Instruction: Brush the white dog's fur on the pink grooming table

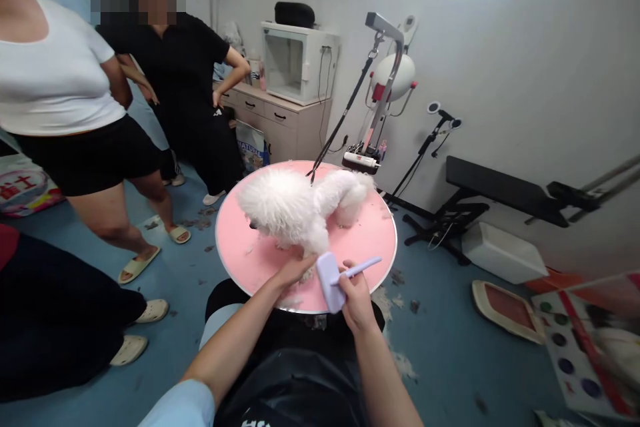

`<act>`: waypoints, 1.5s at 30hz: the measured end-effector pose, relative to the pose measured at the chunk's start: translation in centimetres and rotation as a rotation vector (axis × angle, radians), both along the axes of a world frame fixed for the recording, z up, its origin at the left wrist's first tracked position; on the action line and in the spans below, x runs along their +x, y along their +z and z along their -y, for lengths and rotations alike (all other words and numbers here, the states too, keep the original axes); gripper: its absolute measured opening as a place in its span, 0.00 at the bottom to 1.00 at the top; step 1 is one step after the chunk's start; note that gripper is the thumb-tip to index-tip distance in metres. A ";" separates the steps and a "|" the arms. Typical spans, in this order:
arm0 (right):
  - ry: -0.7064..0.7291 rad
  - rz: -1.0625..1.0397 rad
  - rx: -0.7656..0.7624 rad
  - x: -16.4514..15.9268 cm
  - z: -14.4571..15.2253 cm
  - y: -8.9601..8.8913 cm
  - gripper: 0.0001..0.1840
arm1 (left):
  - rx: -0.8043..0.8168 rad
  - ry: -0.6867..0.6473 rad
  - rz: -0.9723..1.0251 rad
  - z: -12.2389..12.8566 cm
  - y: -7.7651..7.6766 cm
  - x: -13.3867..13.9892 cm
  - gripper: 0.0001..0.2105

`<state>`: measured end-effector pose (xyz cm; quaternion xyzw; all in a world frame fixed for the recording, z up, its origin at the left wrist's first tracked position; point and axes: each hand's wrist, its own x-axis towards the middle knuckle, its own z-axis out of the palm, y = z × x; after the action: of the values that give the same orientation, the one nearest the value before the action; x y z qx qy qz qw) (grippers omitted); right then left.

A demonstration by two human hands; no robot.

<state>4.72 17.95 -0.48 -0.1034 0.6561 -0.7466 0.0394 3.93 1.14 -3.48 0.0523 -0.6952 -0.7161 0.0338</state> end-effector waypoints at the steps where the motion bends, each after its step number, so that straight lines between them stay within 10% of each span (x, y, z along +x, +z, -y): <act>1: 0.018 -0.063 0.090 -0.8 0.2 0.6 0.18 | -0.003 -0.020 -0.056 0.0 -0.2 0.5 0.20; 7: -0.410 -0.372 0.153 -4.6 0.3 3.6 0.16 | -0.105 -0.001 -0.030 0.6 0.4 2.9 0.20; 11: -0.050 -0.320 0.294 -3.5 -0.2 3.3 0.17 | -0.185 -0.017 -0.059 -0.1 0.8 3.4 0.18; 15: -0.376 -0.318 0.244 -3.0 -1.1 3.1 0.16 | -0.235 -0.026 -0.065 -0.5 0.3 3.7 0.20; 19: -0.035 -0.281 0.361 -2.6 -1.6 3.0 0.16 | -0.198 -0.115 -0.017 -0.3 0.6 4.2 0.23; 23: -0.445 -0.305 0.259 -2.3 -1.8 3.1 0.15 | -0.223 -0.128 0.036 -0.2 1.3 4.5 0.24; 27: -0.059 -0.282 0.348 -1.8 -1.9 3.0 0.15 | -0.129 -0.207 0.024 -0.2 1.8 4.7 0.26; 31: -0.444 -0.300 0.232 -1.7 -2.2 3.0 0.14 | -0.100 -0.235 0.038 0.1 2.4 4.9 0.28; 35: -0.054 -0.273 0.332 -1.0 -2.0 3.1 0.15 | -0.082 -0.273 0.023 0.5 2.9 5.1 0.28; 39: -0.454 -0.298 0.257 -0.7 -1.8 3.6 0.15 | -0.106 -0.286 0.060 1.0 3.0 5.1 0.30; 43: -0.107 -0.283 0.324 -0.4 -1.5 3.9 0.13 | -0.035 -0.367 0.054 1.2 2.9 4.9 0.28; 45: -0.229 -0.258 0.336 -0.4 -1.6 3.8 0.14 | -0.047 -0.370 0.086 1.1 2.8 4.8 0.28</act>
<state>4.27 19.54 3.31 -0.1148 0.7781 -0.6071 -0.1131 8.78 0.00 -0.67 -0.0465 -0.7102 -0.6908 -0.1270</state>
